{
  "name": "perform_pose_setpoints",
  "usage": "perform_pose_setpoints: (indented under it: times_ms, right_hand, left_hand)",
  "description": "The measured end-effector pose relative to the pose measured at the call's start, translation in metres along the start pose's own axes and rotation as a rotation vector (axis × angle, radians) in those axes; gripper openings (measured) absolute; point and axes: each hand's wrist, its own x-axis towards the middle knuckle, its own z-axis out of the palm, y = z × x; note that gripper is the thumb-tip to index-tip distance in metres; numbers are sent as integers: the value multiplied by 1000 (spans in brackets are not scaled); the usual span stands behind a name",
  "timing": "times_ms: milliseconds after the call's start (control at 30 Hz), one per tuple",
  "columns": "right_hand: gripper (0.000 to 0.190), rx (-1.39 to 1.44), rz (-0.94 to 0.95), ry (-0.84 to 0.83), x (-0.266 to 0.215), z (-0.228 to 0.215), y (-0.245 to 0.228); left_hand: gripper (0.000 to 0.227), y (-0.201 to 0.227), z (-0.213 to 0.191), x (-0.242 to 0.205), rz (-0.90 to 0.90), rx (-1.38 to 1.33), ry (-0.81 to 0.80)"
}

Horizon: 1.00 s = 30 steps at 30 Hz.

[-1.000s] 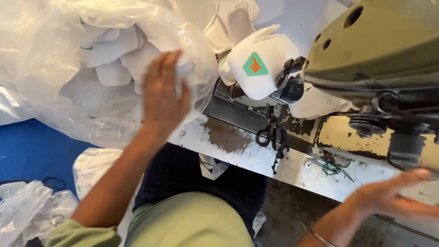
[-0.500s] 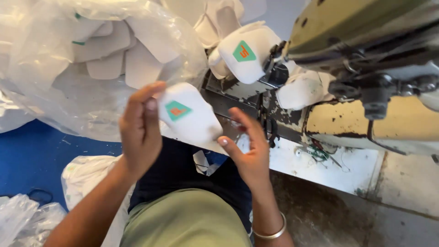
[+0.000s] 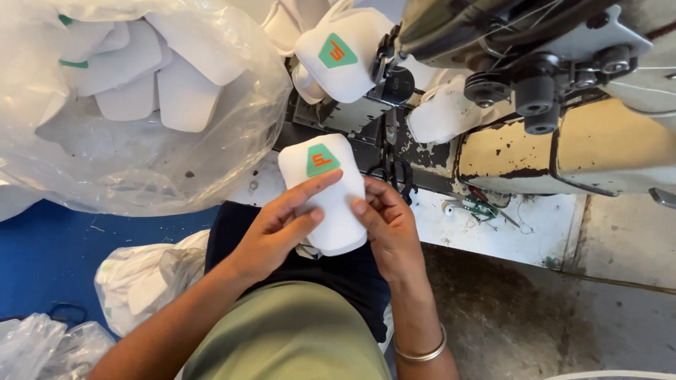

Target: The person repeatedly picks up white foam-like fabric parts with green labels from a plastic bag, places them under the presser foot of a sewing machine, and sews them. The person handles the parts one at a time, guiding them through the machine and then placing the finished pieces aside.

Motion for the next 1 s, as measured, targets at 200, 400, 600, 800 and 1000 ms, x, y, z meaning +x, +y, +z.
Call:
perform_pose_setpoints:
  times_ms: [200,400,600,800,1000]
  right_hand:
    - [42,-262,-294,29,-8,-8,-3]
    - [46,-913,-601,-174,-27,-6,-34]
    - [38,-1085,-650,-270,-28,3,-49]
    - [13,-791,-364,-156,-28,-5,-28]
    - [17,-1057,-631,-84,-34,29,-21]
  left_hand:
    - [69,10,-12,0,-58,-39,-213]
    - [64,4,-15,-7,-103,141,-206]
    - [58,11,-11,-5,-83,116,-157]
    - [58,6,-13,-6,-21,222,-128]
    - [50,-12,-15,-3,115,406,164]
